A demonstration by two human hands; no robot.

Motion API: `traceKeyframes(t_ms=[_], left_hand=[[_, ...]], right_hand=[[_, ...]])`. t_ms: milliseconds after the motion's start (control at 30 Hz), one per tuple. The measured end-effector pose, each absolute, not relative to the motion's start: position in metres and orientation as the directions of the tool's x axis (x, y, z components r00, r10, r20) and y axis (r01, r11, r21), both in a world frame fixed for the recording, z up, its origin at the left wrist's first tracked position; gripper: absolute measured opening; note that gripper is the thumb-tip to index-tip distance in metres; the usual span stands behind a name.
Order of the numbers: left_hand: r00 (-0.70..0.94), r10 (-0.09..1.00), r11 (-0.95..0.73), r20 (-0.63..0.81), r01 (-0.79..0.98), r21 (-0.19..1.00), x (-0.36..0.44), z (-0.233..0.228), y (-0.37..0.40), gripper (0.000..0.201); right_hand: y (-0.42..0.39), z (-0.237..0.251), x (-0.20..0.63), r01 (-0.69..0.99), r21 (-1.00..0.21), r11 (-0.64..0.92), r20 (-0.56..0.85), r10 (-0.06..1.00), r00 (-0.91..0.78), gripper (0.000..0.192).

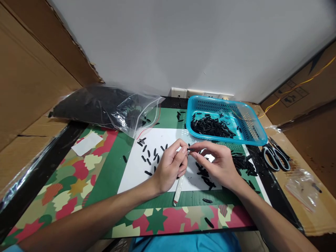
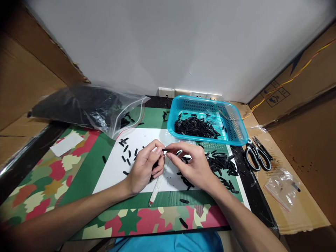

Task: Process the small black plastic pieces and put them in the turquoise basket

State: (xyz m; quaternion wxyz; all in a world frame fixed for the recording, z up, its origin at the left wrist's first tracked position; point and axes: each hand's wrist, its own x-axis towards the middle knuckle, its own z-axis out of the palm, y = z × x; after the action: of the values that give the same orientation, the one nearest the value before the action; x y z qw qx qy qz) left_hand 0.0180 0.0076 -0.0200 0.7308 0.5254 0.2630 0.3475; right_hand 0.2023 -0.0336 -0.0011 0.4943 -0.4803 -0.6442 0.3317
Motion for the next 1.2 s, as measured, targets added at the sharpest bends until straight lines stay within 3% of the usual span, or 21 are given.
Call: traceKeyframes(t_ms=[167, 467, 1200], left_hand=[[0.627, 0.779, 0.202, -0.014, -0.23, 0.952, 0.0179, -0.0175, 0.0065, 0.03], [0.622, 0.783, 0.2, -0.011, -0.234, 0.951, 0.0182, -0.0158, 0.0047, 0.026], [0.595, 0.804, 0.199, -0.005, -0.26, 0.945, 0.0182, -0.0168, 0.0051, 0.028]], right_hand=[[-0.0335, 0.0014, 0.2024, 0.229, -0.938, 0.26, 0.263, 0.965, -0.019, 0.012], [-0.0335, 0.0013, 0.2035, 0.242, -0.932, 0.269, 0.289, 0.956, 0.05, 0.004], [-0.0333, 0.0019, 0.2039, 0.225, -0.948, 0.224, 0.245, 0.967, 0.068, 0.007]])
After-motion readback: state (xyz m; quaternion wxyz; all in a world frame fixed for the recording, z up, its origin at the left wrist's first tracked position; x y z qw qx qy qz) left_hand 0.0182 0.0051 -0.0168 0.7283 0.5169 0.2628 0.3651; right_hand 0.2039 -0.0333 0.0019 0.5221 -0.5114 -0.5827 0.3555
